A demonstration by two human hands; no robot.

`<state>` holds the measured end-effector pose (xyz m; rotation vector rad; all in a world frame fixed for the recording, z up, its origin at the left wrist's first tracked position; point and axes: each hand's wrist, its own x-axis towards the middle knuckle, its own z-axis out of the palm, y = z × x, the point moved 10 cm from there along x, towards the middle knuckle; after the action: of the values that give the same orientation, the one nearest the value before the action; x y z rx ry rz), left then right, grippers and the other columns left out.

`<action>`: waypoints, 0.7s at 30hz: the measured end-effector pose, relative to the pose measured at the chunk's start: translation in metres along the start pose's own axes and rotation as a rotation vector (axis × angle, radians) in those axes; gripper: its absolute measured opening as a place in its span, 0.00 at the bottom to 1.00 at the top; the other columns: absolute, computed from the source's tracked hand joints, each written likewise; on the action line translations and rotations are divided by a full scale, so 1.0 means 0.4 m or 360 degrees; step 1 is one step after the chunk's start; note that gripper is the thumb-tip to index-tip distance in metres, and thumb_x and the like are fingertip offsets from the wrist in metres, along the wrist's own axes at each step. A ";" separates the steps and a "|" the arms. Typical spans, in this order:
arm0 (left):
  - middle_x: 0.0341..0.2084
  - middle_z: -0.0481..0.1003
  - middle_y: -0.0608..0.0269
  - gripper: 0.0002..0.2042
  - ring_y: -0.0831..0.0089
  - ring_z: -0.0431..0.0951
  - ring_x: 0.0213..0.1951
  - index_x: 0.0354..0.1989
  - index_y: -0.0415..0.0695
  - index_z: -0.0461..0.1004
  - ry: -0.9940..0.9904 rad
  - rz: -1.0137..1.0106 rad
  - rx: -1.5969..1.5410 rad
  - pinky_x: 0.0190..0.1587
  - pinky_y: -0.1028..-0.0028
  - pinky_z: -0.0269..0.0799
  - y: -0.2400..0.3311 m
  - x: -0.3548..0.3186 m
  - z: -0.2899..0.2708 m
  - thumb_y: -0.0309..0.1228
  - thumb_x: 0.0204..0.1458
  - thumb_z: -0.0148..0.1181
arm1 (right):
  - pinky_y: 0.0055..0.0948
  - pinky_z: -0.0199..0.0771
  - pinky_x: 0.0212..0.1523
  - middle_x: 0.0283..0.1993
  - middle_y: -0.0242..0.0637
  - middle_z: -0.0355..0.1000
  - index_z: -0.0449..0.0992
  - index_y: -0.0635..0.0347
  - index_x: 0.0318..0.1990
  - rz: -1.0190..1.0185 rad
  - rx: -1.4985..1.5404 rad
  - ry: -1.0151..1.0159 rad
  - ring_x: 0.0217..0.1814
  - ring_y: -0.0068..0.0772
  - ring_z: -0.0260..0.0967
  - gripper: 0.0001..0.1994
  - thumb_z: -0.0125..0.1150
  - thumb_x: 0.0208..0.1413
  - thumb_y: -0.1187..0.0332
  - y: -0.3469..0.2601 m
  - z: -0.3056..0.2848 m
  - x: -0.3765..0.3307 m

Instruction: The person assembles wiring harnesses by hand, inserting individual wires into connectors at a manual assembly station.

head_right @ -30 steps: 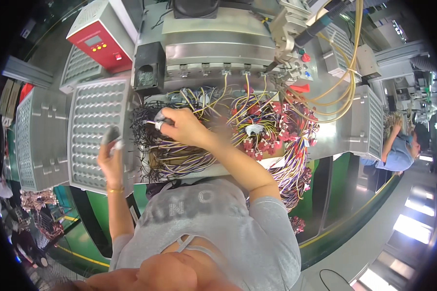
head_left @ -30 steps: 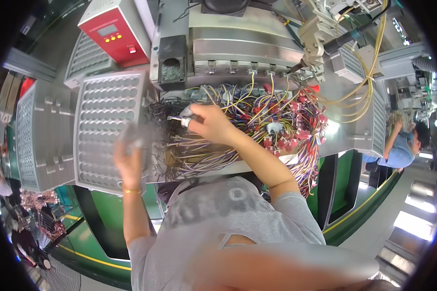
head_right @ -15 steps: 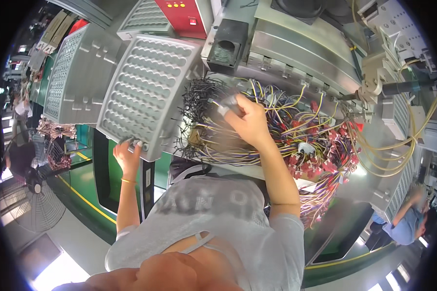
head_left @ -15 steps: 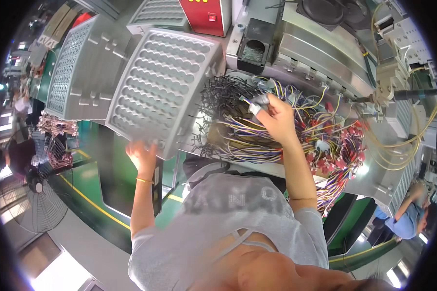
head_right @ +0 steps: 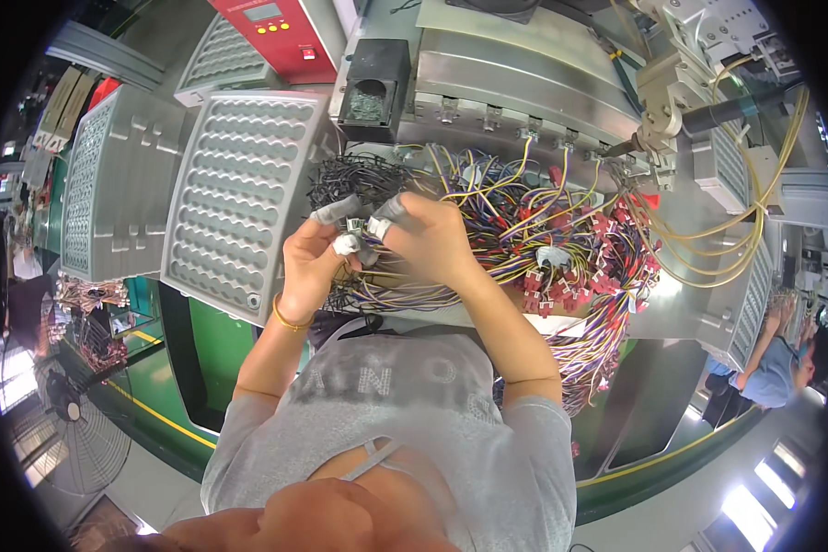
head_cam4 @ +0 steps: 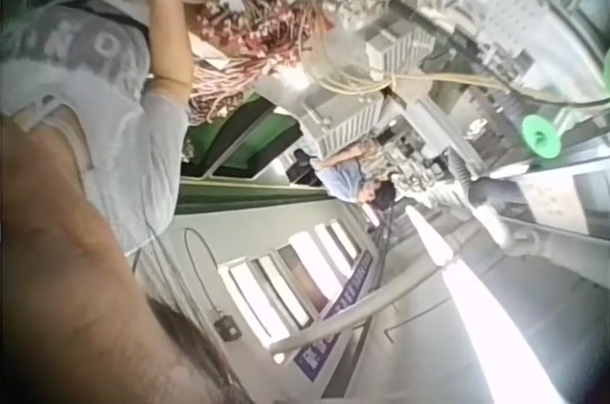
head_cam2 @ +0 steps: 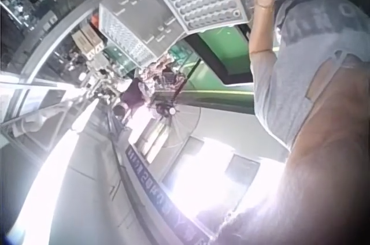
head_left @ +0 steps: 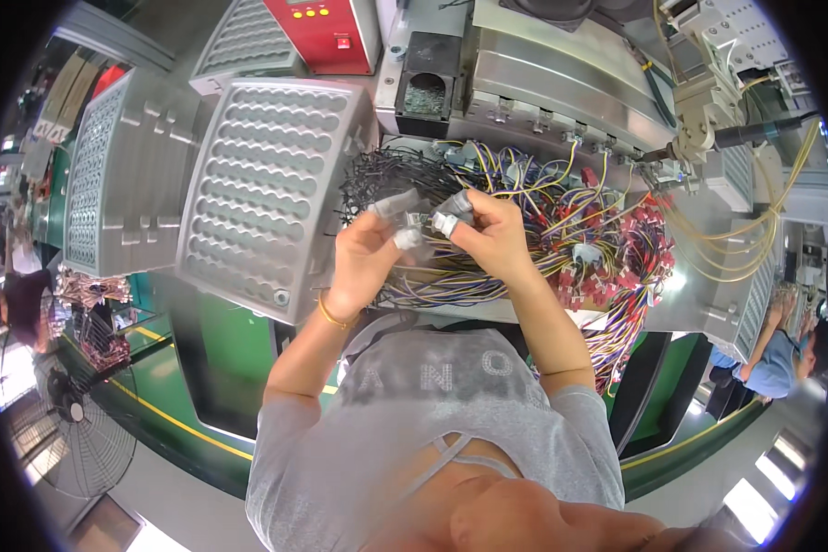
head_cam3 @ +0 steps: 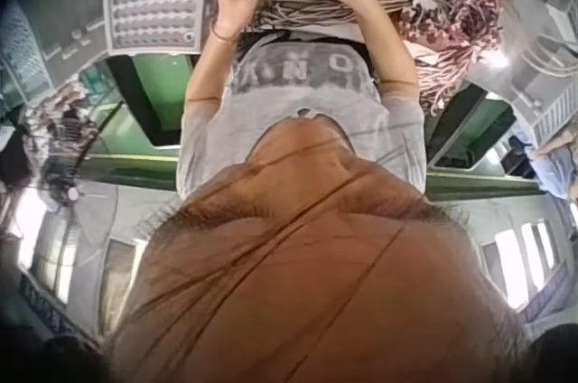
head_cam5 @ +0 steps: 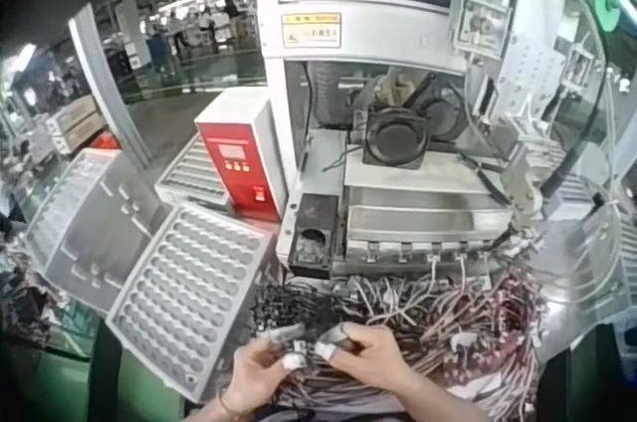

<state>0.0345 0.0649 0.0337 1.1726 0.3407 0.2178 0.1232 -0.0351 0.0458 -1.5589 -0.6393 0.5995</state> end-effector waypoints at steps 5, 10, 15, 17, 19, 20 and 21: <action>0.40 0.72 0.62 0.20 0.81 0.72 0.36 0.50 0.36 0.64 -0.0106 0.0013 0.0014 0.31 0.84 0.69 -0.005 0.005 0.024 0.20 0.47 0.56 | 0.15 0.62 0.24 0.24 0.25 0.67 0.71 0.65 0.26 0.0039 -0.0053 -0.0042 0.24 0.11 0.61 0.02 0.58 0.44 0.77 0.015 -0.009 0.001; 0.41 0.72 0.60 0.20 0.79 0.72 0.38 0.49 0.39 0.68 -0.0110 0.0345 0.0468 0.38 0.81 0.69 0.046 0.008 0.049 0.16 0.44 0.55 | 0.17 0.57 0.18 0.17 0.27 0.64 0.69 0.64 0.21 -0.0267 -0.0333 0.0017 0.18 0.13 0.56 0.03 0.56 0.37 0.77 -0.064 -0.031 0.003; 0.42 0.71 0.60 0.19 0.78 0.72 0.38 0.48 0.38 0.69 -0.0084 0.0570 0.0778 0.38 0.81 0.68 0.083 0.001 0.065 0.16 0.44 0.55 | 0.19 0.55 0.17 0.15 0.29 0.61 0.69 0.65 0.20 -0.0426 -0.0552 -0.0011 0.17 0.15 0.54 0.03 0.56 0.35 0.76 -0.108 -0.031 0.004; 0.42 0.70 0.60 0.19 0.78 0.71 0.38 0.48 0.35 0.68 -0.0067 0.0620 0.0930 0.37 0.81 0.68 0.089 -0.002 0.072 0.16 0.45 0.56 | 0.19 0.55 0.17 0.15 0.29 0.61 0.69 0.65 0.20 -0.0398 -0.0527 0.0013 0.17 0.16 0.54 0.03 0.56 0.35 0.76 -0.104 -0.034 0.000; 0.42 0.70 0.60 0.19 0.78 0.71 0.37 0.48 0.34 0.67 -0.0058 0.0519 0.0801 0.36 0.81 0.69 0.068 0.005 0.063 0.16 0.45 0.56 | 0.19 0.55 0.16 0.14 0.30 0.61 0.68 0.65 0.20 -0.0307 -0.0395 0.0045 0.16 0.15 0.53 0.03 0.55 0.34 0.76 -0.083 -0.041 -0.003; 0.42 0.70 0.60 0.19 0.78 0.71 0.37 0.48 0.34 0.67 -0.0058 0.0519 0.0800 0.36 0.81 0.69 0.068 0.004 0.064 0.16 0.45 0.56 | 0.19 0.55 0.16 0.14 0.30 0.61 0.68 0.65 0.20 -0.0307 -0.0395 0.0046 0.16 0.15 0.53 0.03 0.55 0.34 0.76 -0.083 -0.040 -0.004; 0.42 0.70 0.60 0.19 0.78 0.71 0.37 0.48 0.34 0.67 -0.0067 0.0462 0.0687 0.35 0.81 0.69 0.062 0.005 0.063 0.16 0.45 0.56 | 0.19 0.54 0.16 0.14 0.30 0.60 0.68 0.65 0.20 -0.0293 -0.0384 0.0051 0.16 0.15 0.53 0.04 0.56 0.34 0.76 -0.083 -0.041 -0.004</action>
<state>0.0458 0.0531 0.0650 1.6520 0.1815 0.3846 0.1319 -0.0458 0.0800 -1.7060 -0.8449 0.3682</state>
